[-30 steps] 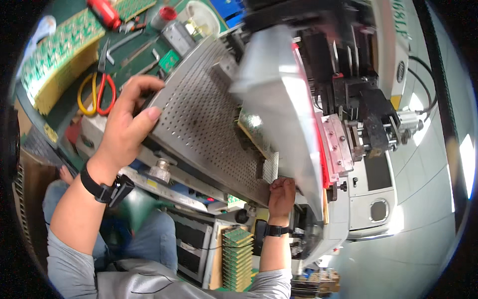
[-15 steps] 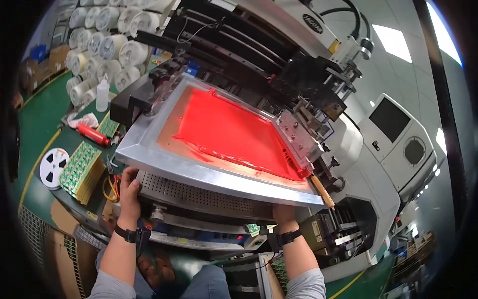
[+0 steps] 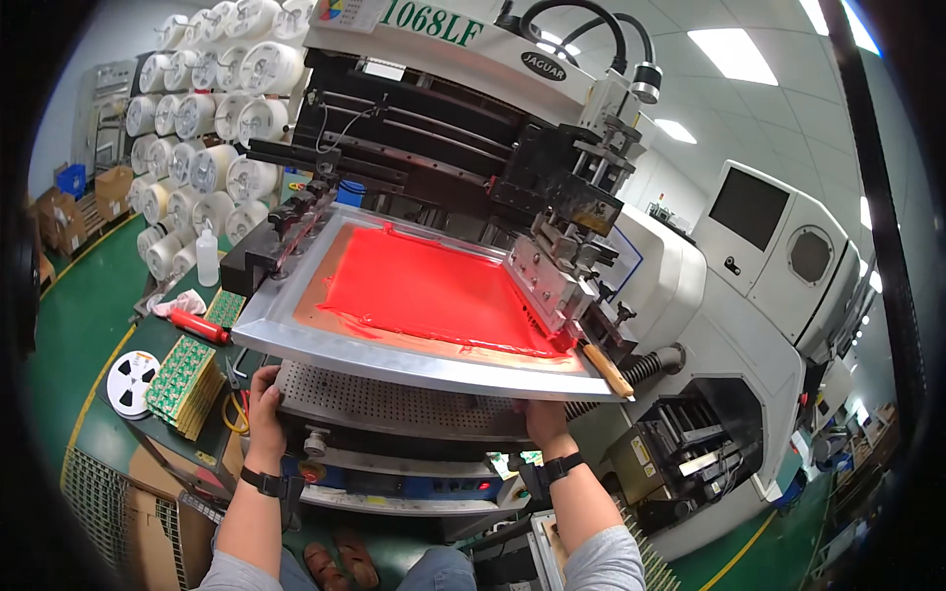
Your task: Operating a screen-printing machine to apply solder paste or ink to printed circuit boards in a production environment.
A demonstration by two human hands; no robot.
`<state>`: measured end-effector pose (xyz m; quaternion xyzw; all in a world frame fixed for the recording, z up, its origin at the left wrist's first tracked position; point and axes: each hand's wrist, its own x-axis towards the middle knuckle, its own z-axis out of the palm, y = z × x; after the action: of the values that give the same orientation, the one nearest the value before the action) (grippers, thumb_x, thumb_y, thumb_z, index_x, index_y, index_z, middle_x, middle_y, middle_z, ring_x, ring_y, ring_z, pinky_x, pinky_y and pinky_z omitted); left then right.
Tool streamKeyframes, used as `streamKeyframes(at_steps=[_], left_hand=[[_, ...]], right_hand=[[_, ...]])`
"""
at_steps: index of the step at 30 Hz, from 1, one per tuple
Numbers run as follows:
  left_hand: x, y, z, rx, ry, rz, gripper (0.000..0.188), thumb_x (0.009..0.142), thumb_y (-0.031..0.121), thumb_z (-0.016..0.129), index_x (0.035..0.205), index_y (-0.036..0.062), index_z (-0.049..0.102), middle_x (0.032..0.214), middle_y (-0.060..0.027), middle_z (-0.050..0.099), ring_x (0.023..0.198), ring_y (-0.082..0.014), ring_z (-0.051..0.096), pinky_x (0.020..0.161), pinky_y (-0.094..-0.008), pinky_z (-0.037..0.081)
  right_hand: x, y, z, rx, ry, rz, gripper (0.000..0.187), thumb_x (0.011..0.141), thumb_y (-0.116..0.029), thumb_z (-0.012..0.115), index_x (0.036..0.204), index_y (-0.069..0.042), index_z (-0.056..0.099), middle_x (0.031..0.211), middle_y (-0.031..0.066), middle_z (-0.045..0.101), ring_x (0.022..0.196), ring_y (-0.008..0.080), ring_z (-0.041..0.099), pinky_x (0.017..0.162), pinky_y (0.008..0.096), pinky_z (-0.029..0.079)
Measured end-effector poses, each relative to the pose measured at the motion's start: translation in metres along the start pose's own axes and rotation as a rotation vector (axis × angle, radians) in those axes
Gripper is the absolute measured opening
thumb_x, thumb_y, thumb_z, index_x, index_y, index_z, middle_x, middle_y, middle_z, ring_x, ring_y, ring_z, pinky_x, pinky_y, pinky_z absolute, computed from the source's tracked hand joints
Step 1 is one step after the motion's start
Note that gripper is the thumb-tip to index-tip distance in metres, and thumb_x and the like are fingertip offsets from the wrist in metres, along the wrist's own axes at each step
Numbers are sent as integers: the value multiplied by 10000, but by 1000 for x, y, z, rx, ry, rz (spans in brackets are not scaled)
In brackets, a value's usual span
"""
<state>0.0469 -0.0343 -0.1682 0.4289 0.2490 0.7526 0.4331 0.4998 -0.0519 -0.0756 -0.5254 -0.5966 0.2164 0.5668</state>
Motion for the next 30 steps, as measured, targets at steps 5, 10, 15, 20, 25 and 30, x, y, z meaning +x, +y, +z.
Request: streamKeyframes(at_steps=[5, 10, 15, 20, 25, 30], left_hand=[[-1, 6, 2, 18, -24, 15, 429, 919, 300, 548, 1257, 37, 520, 1188, -73, 558, 1147, -188, 505, 1039, -319, 358], [0, 5, -6, 14, -68, -20, 405, 923, 259, 534, 1262, 38, 524, 1189, -67, 559, 1138, -172, 504, 1037, -305, 355], [0, 13, -8, 95, -106, -53, 411, 935, 275, 510, 1271, 37, 526, 1198, -67, 558, 1147, -172, 501, 1043, -306, 349], [1, 3, -9, 91, -104, -74, 418, 946, 280, 500, 1290, 44, 532, 1249, -70, 557, 1188, -183, 492, 1064, -321, 341], [12, -10, -24, 27, -178, -147, 501, 966, 339, 526, 1407, 103, 495, 1372, -69, 539, 1292, -219, 492, 1096, -379, 359], [4, 10, -28, -67, -164, -230, 499, 984, 287, 504, 1452, 116, 474, 1459, -72, 492, 1355, -232, 451, 1140, -395, 321]], right_hand=[[-1, -5, 4, 403, 46, 117, 157, 991, -126, 486, 926, -34, 595, 783, 51, 574, 688, 164, 588, 600, 316, 483], [-2, 1, -9, -74, -41, -158, 190, 975, -251, 571, 902, -77, 595, 784, 36, 590, 652, 142, 563, 592, 289, 468], [3, 13, -10, 22, -21, -188, 147, 962, -225, 580, 909, -90, 598, 750, 26, 575, 644, 134, 561, 573, 286, 458], [4, 13, -15, 435, -46, 20, 50, 941, -164, 592, 957, -117, 591, 743, 4, 547, 639, 134, 555, 573, 294, 453], [5, 34, -25, 254, 22, -130, 88, 941, -208, 602, 944, -124, 578, 790, -1, 553, 689, 127, 545, 616, 319, 444], [-81, -32, -33, 994, 90, 147, 129, 972, -214, 591, 935, -92, 572, 856, 28, 591, 746, 163, 561, 667, 325, 456]])
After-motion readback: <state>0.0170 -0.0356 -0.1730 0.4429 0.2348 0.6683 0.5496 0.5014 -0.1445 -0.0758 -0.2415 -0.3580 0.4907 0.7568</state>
